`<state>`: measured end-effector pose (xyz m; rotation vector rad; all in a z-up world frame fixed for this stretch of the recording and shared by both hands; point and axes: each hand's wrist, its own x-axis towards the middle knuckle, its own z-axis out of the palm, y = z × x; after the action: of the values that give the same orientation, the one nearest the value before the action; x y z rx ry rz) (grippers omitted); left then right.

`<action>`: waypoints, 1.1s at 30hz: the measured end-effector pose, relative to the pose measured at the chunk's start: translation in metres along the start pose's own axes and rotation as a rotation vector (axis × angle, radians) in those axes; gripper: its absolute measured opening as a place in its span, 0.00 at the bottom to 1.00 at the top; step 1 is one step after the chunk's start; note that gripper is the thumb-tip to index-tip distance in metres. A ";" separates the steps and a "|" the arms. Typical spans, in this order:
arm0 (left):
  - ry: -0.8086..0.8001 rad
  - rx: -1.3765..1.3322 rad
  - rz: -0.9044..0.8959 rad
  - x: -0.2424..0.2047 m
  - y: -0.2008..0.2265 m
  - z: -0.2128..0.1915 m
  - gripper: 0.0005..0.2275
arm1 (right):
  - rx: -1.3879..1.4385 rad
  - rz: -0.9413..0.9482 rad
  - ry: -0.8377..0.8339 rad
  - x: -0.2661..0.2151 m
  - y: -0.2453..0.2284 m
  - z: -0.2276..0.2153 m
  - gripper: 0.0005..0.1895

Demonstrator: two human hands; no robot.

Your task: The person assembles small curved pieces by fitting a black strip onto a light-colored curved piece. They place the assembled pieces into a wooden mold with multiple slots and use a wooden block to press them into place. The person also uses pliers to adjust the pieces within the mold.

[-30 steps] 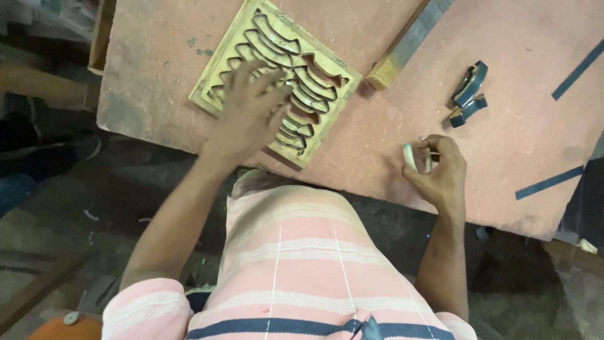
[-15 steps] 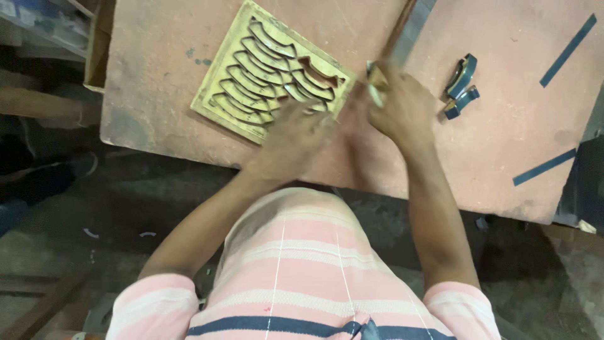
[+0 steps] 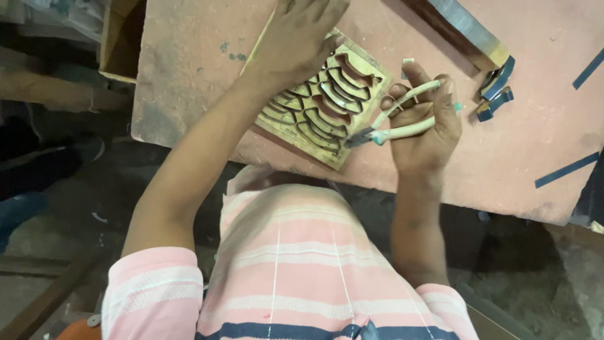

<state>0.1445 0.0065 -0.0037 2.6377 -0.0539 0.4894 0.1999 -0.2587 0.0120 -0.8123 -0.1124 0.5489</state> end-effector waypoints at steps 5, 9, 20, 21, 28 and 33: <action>0.010 0.152 0.040 -0.002 -0.007 0.020 0.19 | -0.008 -0.258 -0.090 0.016 0.023 0.008 0.15; 0.004 0.023 0.012 -0.003 -0.013 0.023 0.17 | -0.048 -0.413 -0.089 0.023 0.034 0.011 0.17; 0.036 -0.118 -0.050 -0.002 -0.024 0.035 0.11 | -0.015 -0.308 -0.072 0.008 0.070 0.016 0.22; 0.066 -0.112 -0.033 -0.002 -0.024 0.035 0.12 | -0.009 -0.311 -0.078 0.008 0.072 0.017 0.23; 0.092 -0.075 -0.031 -0.003 -0.025 0.039 0.11 | 0.003 -0.267 0.019 0.009 0.078 0.019 0.23; 0.110 -0.051 -0.020 -0.002 -0.025 0.039 0.13 | -0.036 -0.317 -0.059 0.017 0.080 0.021 0.19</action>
<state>0.1586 0.0115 -0.0470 2.5544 -0.0059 0.6171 0.1742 -0.1920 -0.0326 -0.7947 -0.3008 0.2723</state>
